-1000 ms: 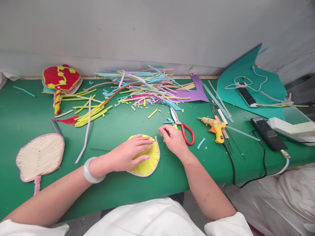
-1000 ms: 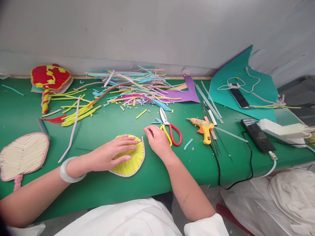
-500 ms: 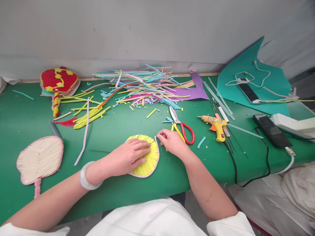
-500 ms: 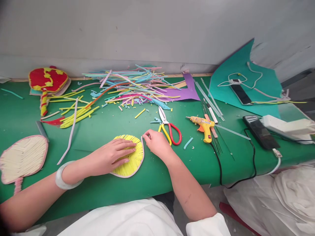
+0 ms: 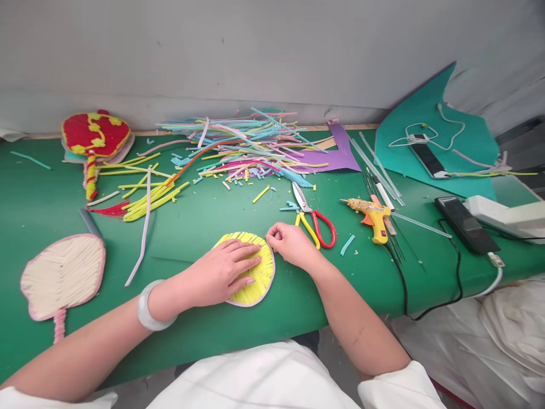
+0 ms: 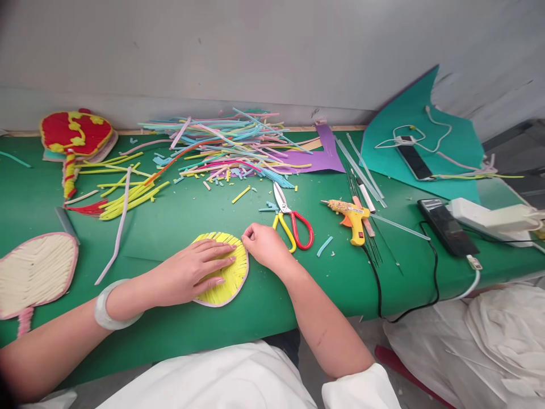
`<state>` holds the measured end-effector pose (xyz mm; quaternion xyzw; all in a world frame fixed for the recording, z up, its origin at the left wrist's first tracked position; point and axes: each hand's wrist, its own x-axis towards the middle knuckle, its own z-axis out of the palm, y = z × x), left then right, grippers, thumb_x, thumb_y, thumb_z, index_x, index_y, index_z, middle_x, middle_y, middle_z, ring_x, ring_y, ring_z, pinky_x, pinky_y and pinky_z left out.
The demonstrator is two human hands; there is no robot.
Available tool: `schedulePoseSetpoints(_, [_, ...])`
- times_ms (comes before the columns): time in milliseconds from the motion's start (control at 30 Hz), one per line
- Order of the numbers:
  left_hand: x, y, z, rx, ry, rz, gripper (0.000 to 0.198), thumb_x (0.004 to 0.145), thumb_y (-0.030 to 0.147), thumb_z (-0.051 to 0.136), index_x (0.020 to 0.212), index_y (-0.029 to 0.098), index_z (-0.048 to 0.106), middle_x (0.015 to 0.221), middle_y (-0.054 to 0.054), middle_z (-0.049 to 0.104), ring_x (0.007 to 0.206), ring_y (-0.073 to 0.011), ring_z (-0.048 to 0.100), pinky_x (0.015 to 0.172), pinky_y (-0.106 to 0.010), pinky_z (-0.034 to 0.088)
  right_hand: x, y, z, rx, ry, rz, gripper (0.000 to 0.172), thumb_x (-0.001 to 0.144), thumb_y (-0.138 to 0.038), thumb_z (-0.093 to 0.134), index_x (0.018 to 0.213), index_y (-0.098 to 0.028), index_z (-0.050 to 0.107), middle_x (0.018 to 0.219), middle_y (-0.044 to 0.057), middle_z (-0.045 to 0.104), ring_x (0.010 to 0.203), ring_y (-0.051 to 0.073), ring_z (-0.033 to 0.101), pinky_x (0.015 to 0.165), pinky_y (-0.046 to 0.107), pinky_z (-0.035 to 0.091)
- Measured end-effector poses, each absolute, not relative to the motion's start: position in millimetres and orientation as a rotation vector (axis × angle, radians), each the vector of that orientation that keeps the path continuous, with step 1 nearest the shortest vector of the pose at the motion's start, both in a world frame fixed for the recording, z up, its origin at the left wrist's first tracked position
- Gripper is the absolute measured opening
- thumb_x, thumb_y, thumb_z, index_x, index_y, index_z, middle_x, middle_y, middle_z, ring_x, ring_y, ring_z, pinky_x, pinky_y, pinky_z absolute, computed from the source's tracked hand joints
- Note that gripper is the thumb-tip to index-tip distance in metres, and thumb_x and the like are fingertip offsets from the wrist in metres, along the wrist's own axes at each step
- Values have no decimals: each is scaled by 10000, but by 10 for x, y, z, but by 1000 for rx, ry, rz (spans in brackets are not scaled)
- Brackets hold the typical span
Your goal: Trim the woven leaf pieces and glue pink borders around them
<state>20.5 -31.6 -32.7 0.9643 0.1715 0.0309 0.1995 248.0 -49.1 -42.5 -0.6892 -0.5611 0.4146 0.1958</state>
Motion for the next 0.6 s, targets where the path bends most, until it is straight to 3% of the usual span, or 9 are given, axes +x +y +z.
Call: schedulePoseSetpoints(600, [213,-332,-318,2721,488,18,481,1004,404,515,1421,168,553,1505,-95,533,1368,-306,509,1161,-474,360,2469,-475,-440,-1912,-1571,1181,98,834,-275,572,777,-213,622,596,-58,610,524,102,522,538,222,365])
